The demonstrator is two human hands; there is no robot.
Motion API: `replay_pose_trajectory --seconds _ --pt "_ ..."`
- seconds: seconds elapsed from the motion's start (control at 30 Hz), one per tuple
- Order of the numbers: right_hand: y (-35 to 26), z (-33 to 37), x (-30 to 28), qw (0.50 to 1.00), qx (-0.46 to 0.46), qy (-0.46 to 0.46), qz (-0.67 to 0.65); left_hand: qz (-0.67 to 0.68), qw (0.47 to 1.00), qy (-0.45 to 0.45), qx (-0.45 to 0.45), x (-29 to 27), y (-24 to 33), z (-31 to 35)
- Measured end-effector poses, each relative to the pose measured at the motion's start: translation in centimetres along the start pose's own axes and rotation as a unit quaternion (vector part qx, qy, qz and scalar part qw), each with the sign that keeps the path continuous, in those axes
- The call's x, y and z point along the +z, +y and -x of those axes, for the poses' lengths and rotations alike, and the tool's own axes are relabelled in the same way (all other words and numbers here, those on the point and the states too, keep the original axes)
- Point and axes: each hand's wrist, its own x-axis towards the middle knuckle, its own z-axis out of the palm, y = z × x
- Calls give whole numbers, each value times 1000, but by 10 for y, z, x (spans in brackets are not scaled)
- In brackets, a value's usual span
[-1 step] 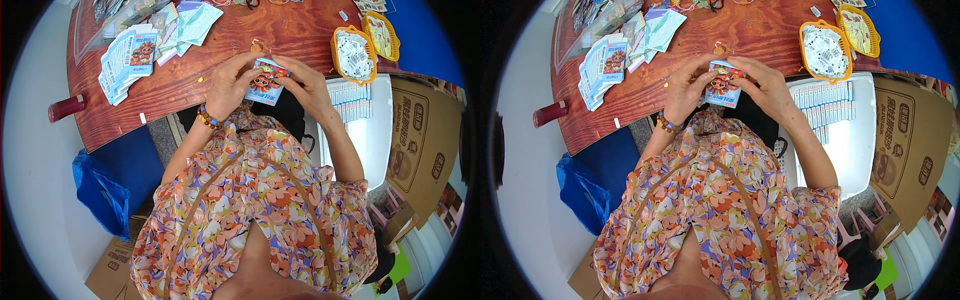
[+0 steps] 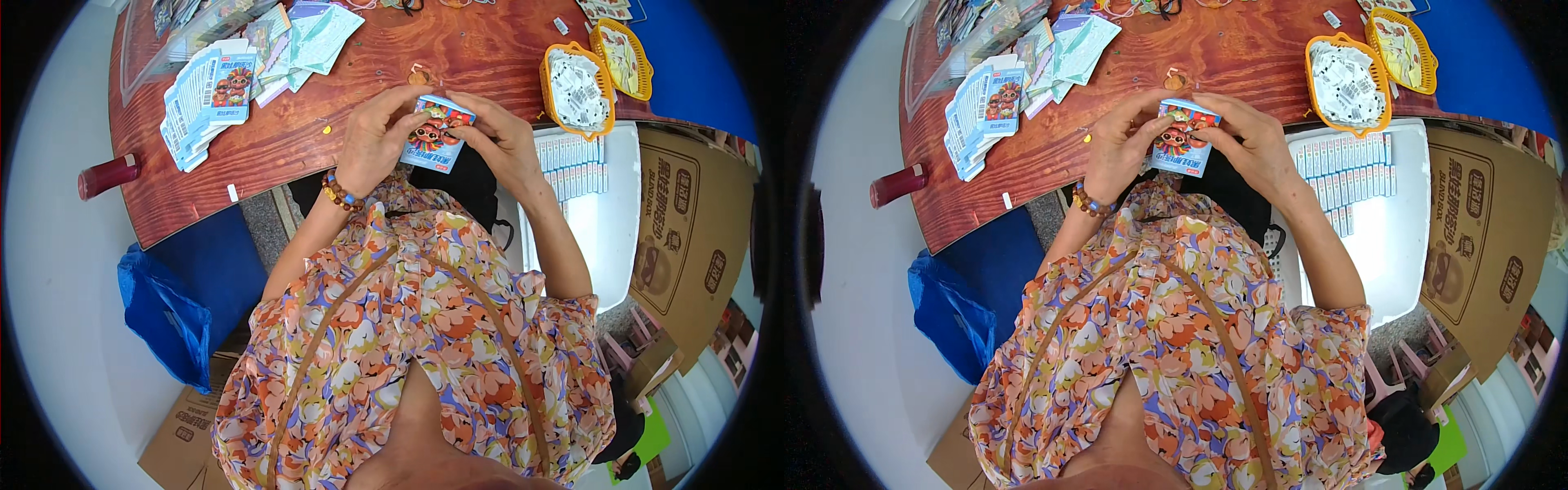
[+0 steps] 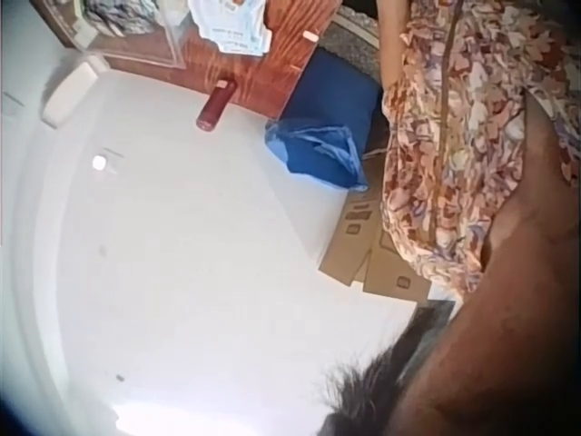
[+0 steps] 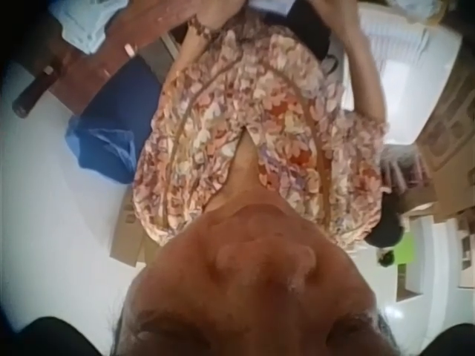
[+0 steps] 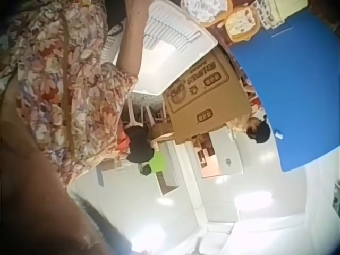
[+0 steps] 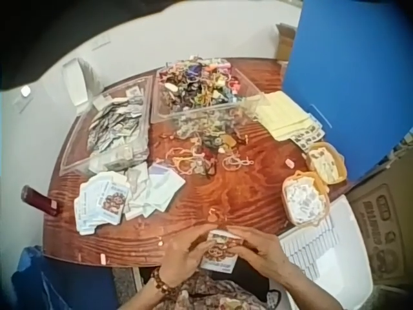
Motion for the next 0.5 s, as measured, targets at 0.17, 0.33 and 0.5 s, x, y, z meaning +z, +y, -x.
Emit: replay_pose_trajectory --seconds 0.17,0.33,0.5 --pt "10 4 -9 997 8 16 -72 69 996 -44 -40 0 7 0" --pt "18 -2 -15 998 -20 -30 -43 67 994 -61 -55 1 -3 3" --pt "12 1 -7 975 28 46 -214 130 989 -27 -58 4 -7 2"
